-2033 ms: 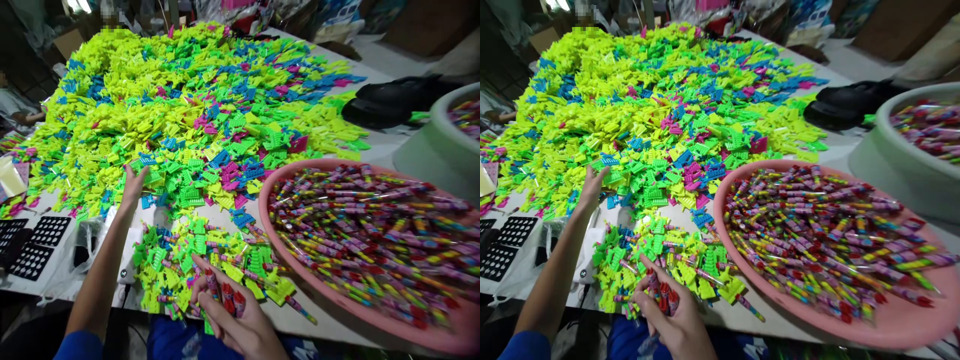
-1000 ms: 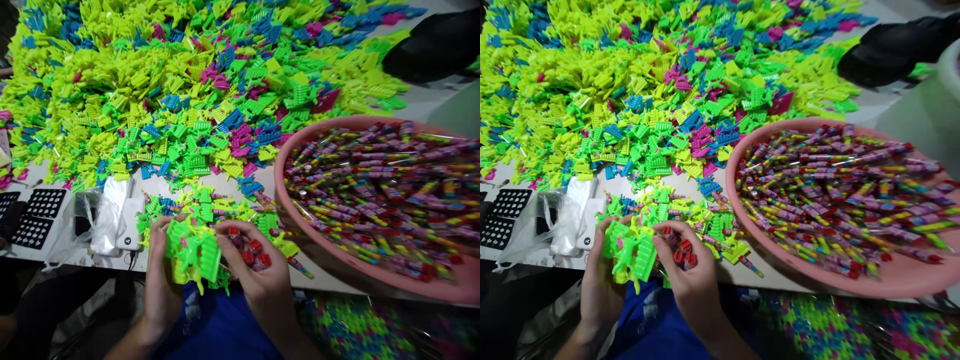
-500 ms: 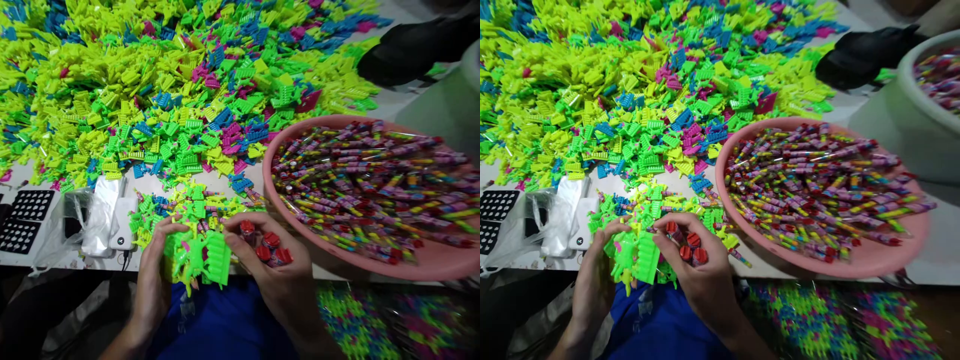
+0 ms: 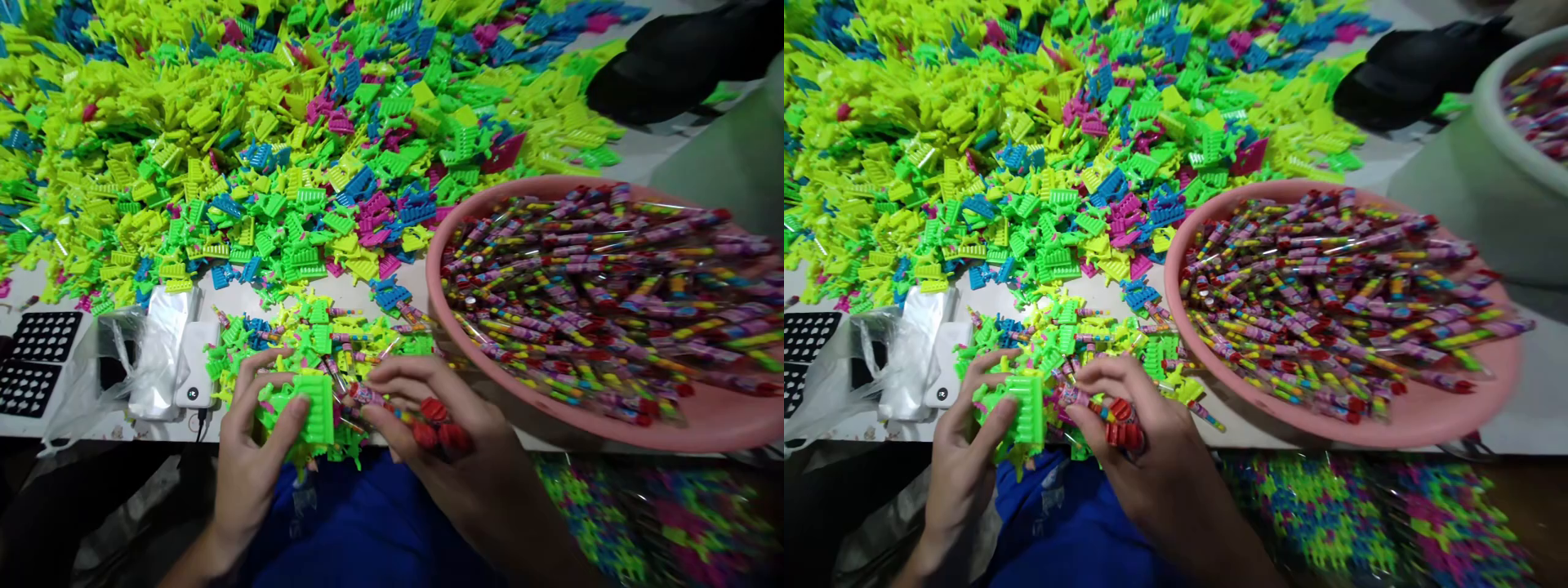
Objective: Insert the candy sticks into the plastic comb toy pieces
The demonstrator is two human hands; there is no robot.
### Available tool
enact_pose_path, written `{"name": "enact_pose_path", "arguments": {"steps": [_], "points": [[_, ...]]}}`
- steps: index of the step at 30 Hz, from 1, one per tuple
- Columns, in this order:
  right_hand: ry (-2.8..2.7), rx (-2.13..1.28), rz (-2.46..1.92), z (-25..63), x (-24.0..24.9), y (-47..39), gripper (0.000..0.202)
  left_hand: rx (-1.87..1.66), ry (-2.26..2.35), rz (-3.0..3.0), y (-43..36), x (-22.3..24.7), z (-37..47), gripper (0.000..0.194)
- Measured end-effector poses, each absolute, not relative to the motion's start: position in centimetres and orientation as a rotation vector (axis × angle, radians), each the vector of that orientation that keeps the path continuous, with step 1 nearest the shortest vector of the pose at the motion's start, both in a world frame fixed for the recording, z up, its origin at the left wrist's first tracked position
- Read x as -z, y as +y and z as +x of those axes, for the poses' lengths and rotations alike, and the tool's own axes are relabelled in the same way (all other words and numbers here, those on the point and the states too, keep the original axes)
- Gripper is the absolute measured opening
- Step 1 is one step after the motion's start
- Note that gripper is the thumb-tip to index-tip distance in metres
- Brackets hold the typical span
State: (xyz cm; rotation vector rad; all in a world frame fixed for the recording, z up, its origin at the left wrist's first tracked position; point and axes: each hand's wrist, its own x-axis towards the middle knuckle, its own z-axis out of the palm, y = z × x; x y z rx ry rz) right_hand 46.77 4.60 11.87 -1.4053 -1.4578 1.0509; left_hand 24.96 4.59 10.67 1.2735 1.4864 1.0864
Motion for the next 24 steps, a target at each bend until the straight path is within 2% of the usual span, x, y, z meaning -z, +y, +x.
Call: {"name": "enact_pose_path", "arguments": {"steps": [2,5,10,15,21,24], "points": [[-1.484,-1.132,-1.383,46.7,-12.3,4.6,0.004,-1.112,1.502,1.353,4.6,-10.7,25.0,0.009],[-1.441,-1.134,-1.390,46.1,-12.7,4.5,0.010,-1.114,1.542,1.505,4.7,-11.0,25.3,0.006],[-1.255,-1.069,-1.423,44.7,-12.8,4.2,0.009,-1.144,1.602,1.717,4.5,-11.2,25.7,0.006],[-1.209,-1.037,-1.426,44.0,-12.4,3.8,0.011,-1.242,1.645,1.901,3.7,-10.7,25.8,0.015],[-1.329,-0.767,-1.384,43.3,-12.1,3.8,0.009,-1.340,1.624,2.154,3.2,-10.6,26.0,0.023],[-1.348,-0.783,-1.365,43.2,-12.3,4.1,0.009,-1.370,1.638,2.098,3.0,-10.4,26.0,0.024]]}}
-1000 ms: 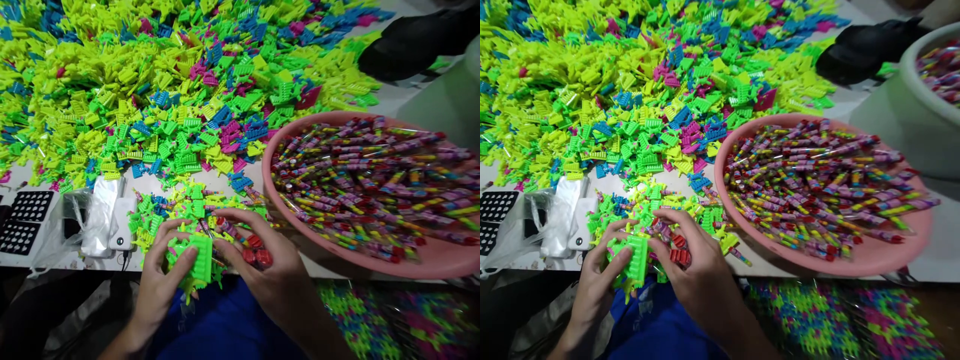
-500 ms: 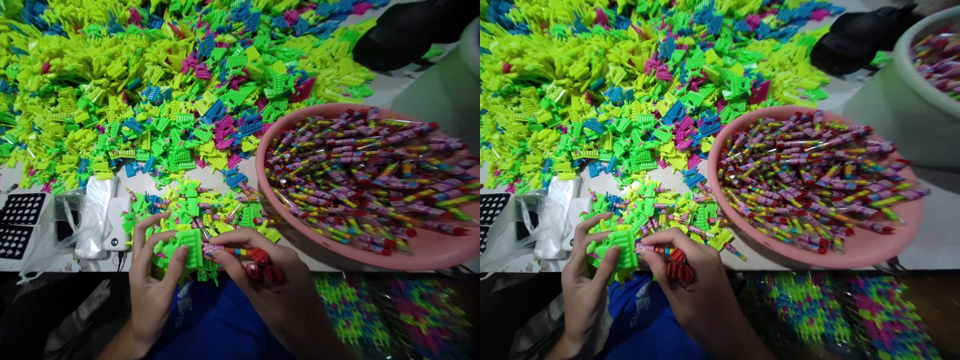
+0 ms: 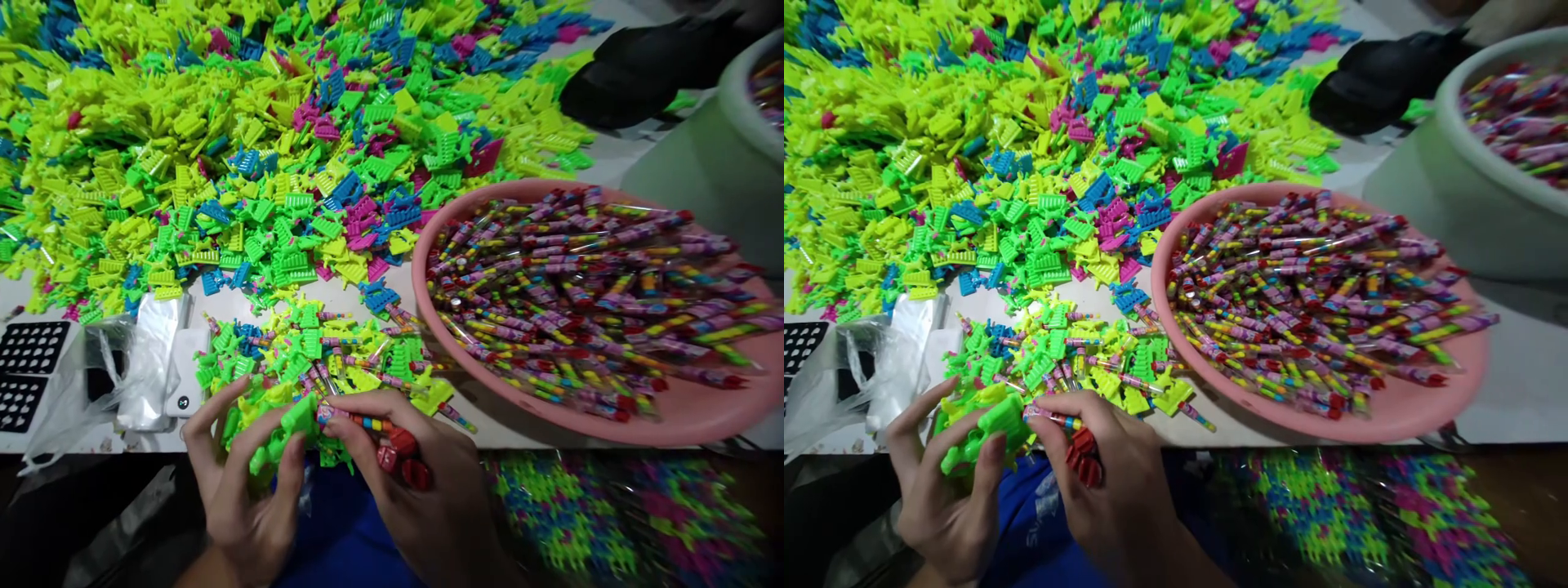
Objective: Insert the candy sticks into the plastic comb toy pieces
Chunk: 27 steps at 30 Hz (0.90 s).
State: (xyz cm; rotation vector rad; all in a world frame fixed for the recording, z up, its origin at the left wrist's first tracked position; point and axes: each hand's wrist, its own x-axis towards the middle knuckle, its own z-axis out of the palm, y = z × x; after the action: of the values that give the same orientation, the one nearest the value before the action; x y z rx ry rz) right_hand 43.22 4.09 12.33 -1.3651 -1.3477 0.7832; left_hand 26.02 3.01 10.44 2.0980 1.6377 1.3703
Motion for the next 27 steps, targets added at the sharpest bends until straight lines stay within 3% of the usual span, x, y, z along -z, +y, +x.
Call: {"name": "enact_pose_path", "arguments": {"steps": [9,19,27], "points": [[-1.165,-1.126,-1.326,43.4,-12.4,5.1,0.013,-1.270,1.597,1.456,2.4,-10.2,25.4,0.012],[-1.333,-0.831,-1.285,42.3,-10.7,4.3,0.009,-1.418,1.728,1.960,2.4,-9.4,25.9,0.031],[-1.136,-1.241,-1.184,42.8,-10.6,4.6,0.007,-1.417,1.668,1.663,2.0,-9.6,25.5,0.015]]}}
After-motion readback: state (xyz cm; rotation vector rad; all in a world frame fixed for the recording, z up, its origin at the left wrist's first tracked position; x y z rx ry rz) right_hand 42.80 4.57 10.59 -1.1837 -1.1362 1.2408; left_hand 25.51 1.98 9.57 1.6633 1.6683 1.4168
